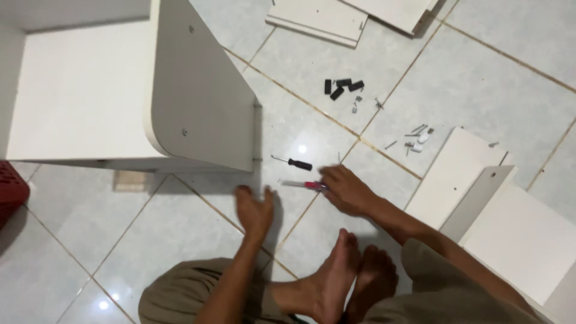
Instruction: The person assembles a white wooden cabinet by screwing panels together using a screwdriver. They align the pieces, insert screws, and tighten them to secure the structure.
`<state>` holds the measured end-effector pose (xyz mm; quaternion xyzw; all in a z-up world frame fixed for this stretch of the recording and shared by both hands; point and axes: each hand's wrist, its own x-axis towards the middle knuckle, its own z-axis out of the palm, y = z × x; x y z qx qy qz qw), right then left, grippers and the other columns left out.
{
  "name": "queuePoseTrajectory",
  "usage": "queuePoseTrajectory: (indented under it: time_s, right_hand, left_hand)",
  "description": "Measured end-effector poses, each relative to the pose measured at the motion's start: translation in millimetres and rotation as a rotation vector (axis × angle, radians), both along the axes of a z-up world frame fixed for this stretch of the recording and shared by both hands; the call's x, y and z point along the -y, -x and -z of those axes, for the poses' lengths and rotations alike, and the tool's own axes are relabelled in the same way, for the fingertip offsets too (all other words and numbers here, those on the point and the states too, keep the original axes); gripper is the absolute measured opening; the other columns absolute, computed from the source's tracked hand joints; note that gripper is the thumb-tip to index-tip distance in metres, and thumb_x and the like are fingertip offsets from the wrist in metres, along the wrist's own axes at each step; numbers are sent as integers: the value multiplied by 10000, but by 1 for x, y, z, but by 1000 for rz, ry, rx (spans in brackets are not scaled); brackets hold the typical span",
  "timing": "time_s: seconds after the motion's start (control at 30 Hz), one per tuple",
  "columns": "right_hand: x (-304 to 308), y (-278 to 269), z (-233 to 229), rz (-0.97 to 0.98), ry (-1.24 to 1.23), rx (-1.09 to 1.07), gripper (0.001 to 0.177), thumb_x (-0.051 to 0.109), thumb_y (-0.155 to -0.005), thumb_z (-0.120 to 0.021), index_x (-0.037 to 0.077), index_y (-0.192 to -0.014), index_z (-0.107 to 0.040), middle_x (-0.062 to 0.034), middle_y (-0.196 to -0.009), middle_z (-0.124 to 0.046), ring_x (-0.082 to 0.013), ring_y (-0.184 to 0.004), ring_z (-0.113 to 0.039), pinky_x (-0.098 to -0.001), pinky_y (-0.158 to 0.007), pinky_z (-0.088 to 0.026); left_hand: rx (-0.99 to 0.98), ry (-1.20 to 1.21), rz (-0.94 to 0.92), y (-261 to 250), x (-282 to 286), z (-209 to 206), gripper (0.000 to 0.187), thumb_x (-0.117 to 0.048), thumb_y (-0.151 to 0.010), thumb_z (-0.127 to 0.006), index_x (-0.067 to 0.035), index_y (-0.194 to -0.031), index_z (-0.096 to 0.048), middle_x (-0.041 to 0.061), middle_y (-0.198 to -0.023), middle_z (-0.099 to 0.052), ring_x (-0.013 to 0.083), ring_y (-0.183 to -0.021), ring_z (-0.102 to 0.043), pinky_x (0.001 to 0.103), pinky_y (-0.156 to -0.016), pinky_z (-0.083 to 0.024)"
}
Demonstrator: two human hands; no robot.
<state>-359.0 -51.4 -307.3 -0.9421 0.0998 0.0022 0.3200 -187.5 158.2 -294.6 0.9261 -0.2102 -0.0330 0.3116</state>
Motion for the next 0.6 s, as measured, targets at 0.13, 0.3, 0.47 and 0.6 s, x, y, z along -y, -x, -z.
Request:
queuePoseTrajectory:
  time_s: [0.13,0.3,0.47,0.6]
  right_hand:
    - [-3,-45,-9,-300,181,-169,305,212,-957,-598,64,-1218,-654,-92,-1612,-347,-362,-1510,-229,-485,-1057,-391]
    - [-4,-64,-6,-323,288,-113,401,177,-887,-611,3,-1248,-624,-160,-1563,-399,-350,-1456,-307,-466,-1013,-426]
    - [5,-38,4,-126,271,-6,322,171,-871,-631,-35,-1117,-642,-207,-1460,-501,-403,-1345,-429,-475,-1008,-451]
    - [5,-21,8,-62,310,29,296,162,-891,-633,-55,-1092,-635,-235,-1434,-517,-418,-1315,-468,-481,-1038,-452]
  left_hand:
    - [323,140,63,-30,-20,-23,560,-272,-871,-780,87,-1187,-490,241,-1127,-513,390,-1090,-509,507,-937,-435]
    - [292,337,257,-67,2,-84,609,-256,-887,-791,108,-1294,-522,275,-1174,-579,366,-1104,-583,472,-923,-502]
    - [-19,557,231,-81,30,-105,506,-256,-900,-780,94,-1210,-587,221,-1088,-710,286,-990,-732,364,-770,-607]
    - [26,471,160,-92,36,-108,274,-214,-978,-727,59,-977,-717,152,-852,-768,220,-791,-775,330,-706,-599]
